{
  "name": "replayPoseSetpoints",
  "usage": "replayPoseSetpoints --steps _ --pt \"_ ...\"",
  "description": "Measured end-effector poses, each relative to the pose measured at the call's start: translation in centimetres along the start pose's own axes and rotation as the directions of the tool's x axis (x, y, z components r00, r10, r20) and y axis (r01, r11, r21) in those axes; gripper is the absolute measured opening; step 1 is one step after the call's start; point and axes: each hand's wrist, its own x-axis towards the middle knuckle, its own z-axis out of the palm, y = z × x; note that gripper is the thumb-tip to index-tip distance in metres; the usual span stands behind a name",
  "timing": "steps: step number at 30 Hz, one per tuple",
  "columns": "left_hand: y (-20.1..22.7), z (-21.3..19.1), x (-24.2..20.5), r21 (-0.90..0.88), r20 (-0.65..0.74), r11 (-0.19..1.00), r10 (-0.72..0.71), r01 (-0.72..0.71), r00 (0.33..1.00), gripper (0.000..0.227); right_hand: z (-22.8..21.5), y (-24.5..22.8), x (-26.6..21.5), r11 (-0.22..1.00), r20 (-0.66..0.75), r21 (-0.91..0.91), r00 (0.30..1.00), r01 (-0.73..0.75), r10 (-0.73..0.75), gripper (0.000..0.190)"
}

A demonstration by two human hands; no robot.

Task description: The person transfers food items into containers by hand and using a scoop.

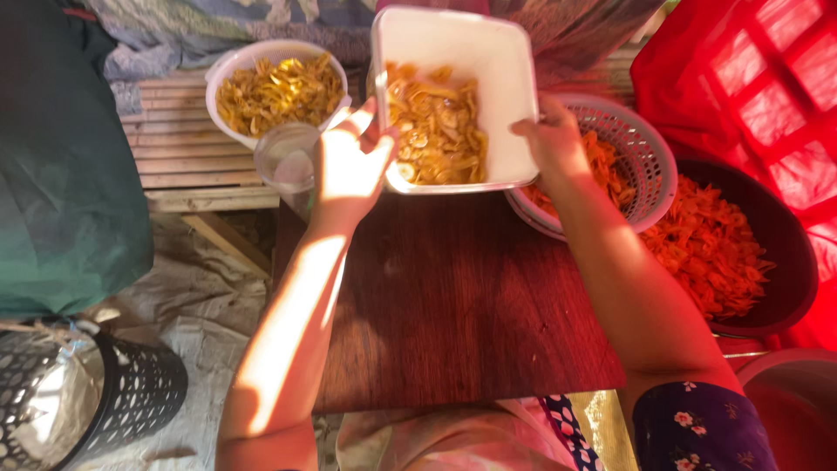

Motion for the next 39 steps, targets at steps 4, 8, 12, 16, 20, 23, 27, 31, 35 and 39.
replayPoseSetpoints --steps 4,8,12,16,20,23,27,31,35,39 --pt "2.8 4.3 3.2 -0.189 0.02 0.978 0.098 -0.092 0.995 0.054 -5.1 -9.4 1.3 0.982 -0.065 -0.021 0.98 0.187 -0.188 0.044" --pt "0.8 11.5 0.5 -0.079 -0.001 0.99 -0.117 0.116 0.993 0.06 -7.7 -17.6 -1.1 0.746 -0.057 -0.528 0.86 0.406 -0.508 0.033" --pt "-0.8 19.0 -5.5 -0.187 0.292 0.825 -0.472 0.534 0.832 0.081 -7.4 -21.3 -5.1 0.141 0.184 -0.914 0.699 0.38 -0.691 0.07" --pt "-1.6 23.8 -7.1 -0.427 0.378 0.608 -0.553 0.67 0.743 0.083 -9.7 -20.5 -7.3 -0.302 0.382 -0.922 0.698 0.242 -0.606 0.068" --pt "-2.1 25.0 -7.5 -0.486 0.367 0.587 -0.535 0.647 0.761 0.075 -12.0 -17.5 -8.9 -0.382 0.374 -0.906 0.763 0.181 -0.527 0.069" --pt "-2.1 24.3 -7.0 -0.487 0.418 0.528 -0.559 0.696 0.716 0.074 -11.8 -16.7 -9.8 -0.439 0.434 -0.875 0.729 0.203 -0.528 0.066" --pt "-1.4 22.8 -6.9 -0.476 0.469 0.482 -0.569 0.736 0.676 0.071 -10.2 -17.2 -10.7 -0.495 0.515 -0.832 0.681 0.251 -0.521 0.064" --pt "-0.8 21.6 -6.5 -0.421 0.48 0.519 -0.567 0.743 0.669 0.068 -10.0 -18.1 -11.0 -0.52 0.571 -0.801 0.642 0.298 -0.511 0.068" --pt "-0.9 21.7 -6.2 -0.437 0.487 0.501 -0.566 0.747 0.665 0.067 -11.4 -17.7 -12.2 -0.45 0.538 -0.835 0.642 0.317 -0.546 0.064" --pt "-2.5 22.7 -6.2 -0.5 0.506 0.433 -0.556 0.75 0.659 0.063 -13.3 -16.1 -12.6 -0.557 0.526 -0.801 0.703 0.22 -0.479 0.058"
